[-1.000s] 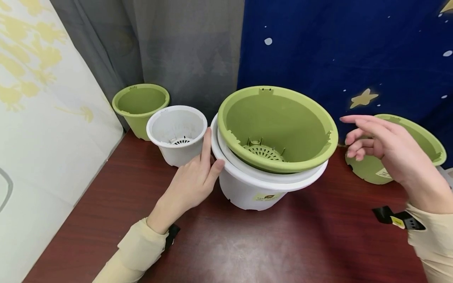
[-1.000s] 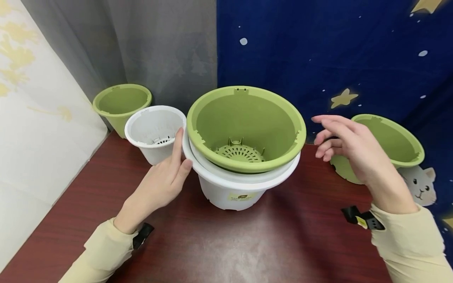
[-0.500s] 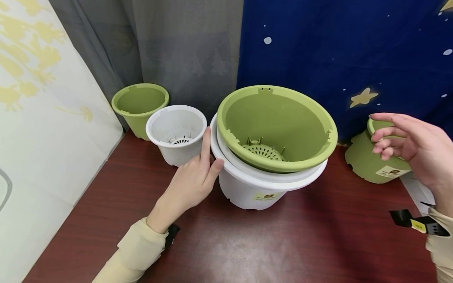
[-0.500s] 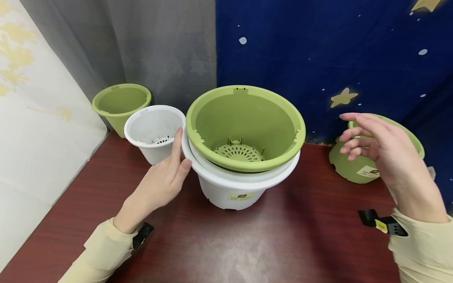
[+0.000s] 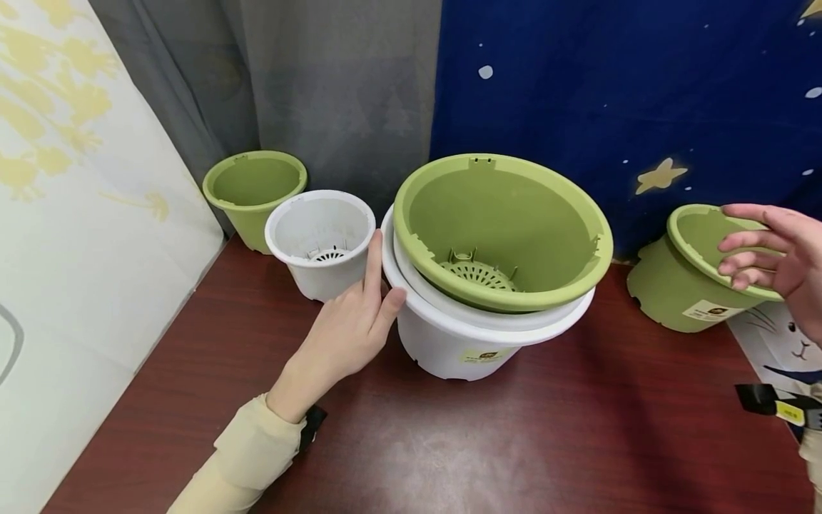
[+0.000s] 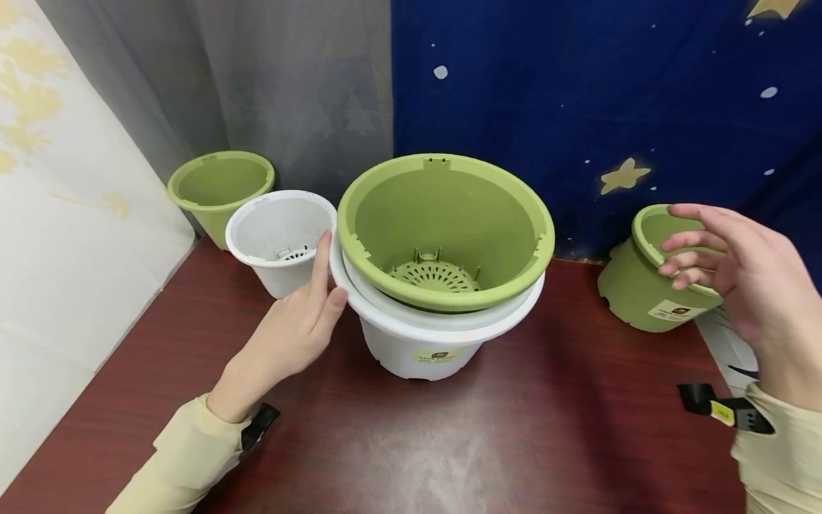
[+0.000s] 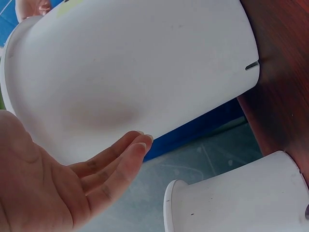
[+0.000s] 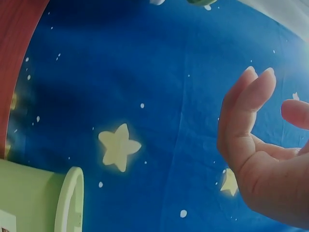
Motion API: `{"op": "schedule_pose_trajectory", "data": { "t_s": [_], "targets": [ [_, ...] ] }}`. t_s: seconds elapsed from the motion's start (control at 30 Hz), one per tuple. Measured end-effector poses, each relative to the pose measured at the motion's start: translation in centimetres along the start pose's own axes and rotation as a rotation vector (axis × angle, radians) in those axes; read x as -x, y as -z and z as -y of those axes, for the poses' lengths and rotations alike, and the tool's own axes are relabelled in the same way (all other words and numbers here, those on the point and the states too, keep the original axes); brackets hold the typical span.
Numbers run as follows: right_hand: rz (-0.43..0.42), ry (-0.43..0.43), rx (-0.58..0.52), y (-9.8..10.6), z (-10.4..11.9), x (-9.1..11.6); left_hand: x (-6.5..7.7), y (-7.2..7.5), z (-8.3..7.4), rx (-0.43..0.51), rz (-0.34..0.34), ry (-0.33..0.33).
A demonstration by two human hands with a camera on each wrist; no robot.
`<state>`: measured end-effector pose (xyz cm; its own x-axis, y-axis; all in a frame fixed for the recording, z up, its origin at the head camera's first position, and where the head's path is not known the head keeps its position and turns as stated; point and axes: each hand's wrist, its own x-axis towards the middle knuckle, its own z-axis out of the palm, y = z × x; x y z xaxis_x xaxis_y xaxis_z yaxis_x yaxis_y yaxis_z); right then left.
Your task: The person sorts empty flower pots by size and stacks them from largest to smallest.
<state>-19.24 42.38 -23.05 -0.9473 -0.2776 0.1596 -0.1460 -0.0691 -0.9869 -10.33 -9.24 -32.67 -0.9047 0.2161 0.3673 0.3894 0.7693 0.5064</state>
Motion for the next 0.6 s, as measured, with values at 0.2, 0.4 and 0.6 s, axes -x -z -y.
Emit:
{"op": "schedule_pose_trajectory", "data": {
  "t_s": [0.2, 0.4, 0.6],
  "targets": [
    [0.045, 0.062, -0.157, 2.6, -1.1, 0.5, 0.0, -0.2, 0.0, 0.009, 0.006, -0.001],
    [0.093, 0.136, -0.171, 5.7, -2.2, 1.3, 0.0, -0.2, -0.1, 0.004, 0.01, -0.004],
    [0.084, 0.212, -0.091, 7.1, -3.5, 1.7, 0.0, 0.0, -0.1, -0.007, 0.0, -0.004]
  ]
}}
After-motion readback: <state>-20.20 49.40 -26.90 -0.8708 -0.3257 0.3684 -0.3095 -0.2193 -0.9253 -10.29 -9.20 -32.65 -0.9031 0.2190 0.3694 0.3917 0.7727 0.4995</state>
